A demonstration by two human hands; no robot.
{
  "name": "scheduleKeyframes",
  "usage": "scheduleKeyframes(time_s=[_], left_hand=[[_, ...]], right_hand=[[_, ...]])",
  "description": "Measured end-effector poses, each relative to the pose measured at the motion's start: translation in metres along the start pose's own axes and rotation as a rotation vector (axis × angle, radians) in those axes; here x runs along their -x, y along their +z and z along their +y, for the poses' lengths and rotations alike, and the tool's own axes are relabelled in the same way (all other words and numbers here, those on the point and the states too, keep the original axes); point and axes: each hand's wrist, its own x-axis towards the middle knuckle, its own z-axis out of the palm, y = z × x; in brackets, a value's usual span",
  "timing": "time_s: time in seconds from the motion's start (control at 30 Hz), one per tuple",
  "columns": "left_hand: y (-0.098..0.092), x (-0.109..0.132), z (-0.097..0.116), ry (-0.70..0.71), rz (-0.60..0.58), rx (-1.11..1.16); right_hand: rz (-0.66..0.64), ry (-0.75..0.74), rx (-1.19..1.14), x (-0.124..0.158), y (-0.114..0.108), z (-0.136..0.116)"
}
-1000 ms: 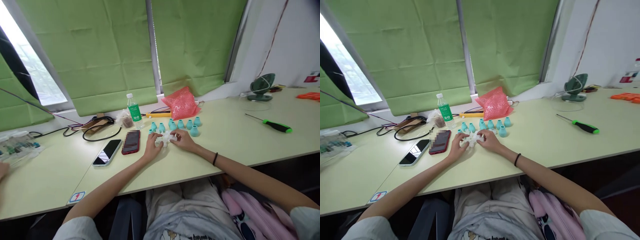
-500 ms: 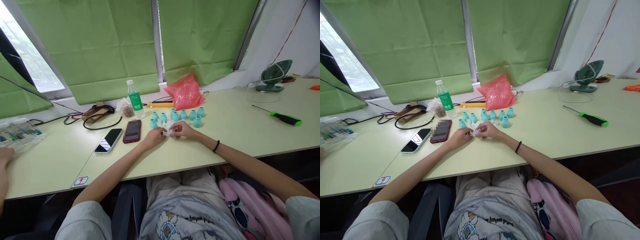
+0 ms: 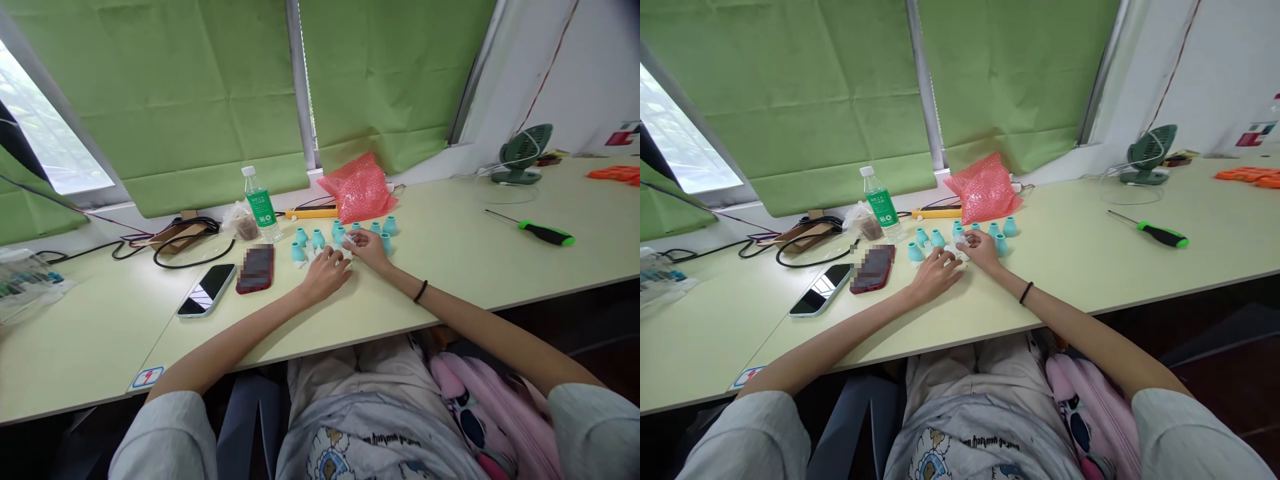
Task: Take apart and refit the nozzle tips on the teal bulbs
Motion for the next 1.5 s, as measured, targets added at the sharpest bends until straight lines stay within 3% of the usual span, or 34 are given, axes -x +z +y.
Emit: scheduleKeyframes(time_s=[0.17,0.4,0.53,0.67,0.77,0.93,1.0,1.1,1.27,1.5], left_hand=[[0.017,-0.023,0.015,-0.105,-0.067,-0.121],[0.03,-0.016,0.009,-0.108,-0.111,0.01],[0.031,-0.016,0.008,-0.155,-0.027,0.173],[0.019,-0.005,0.009,-0.23,0.166,0.494],[0.001,0.011,0.005,-0.32,0.276,0.656],[-0.018,0.018,-0.016,-0.525,0.372,0.813],[-0.017,0.016,-0.022,-0.548,0.341,0.838],[-0.012,0.016,-0.024,-0.532,0.261,0.852],[-0.004,0.02,-0.02,-0.522,0.164,0.919],[-0.004,0.018,-0.02,-0.531,0.125,0.984]], right_hand=[[0.088,0.001,0.052,-0.003,-0.002,0.003],[0.04,-0.071,0.114,-0.001,0.0,-0.002],[0.028,-0.099,0.184,0.0,-0.001,-0.003],[-0.024,-0.128,0.206,0.002,-0.002,-0.003],[-0.156,-0.129,0.193,0.005,-0.002,-0.005],[-0.622,-0.026,0.076,0.009,-0.003,-0.009],[-0.724,0.028,0.029,0.009,-0.004,-0.009],[-0.773,0.073,-0.027,0.008,-0.004,-0.008],[-0.797,0.136,-0.042,0.009,-0.003,-0.008],[-0.782,0.163,-0.051,0.01,-0.003,-0.01]])
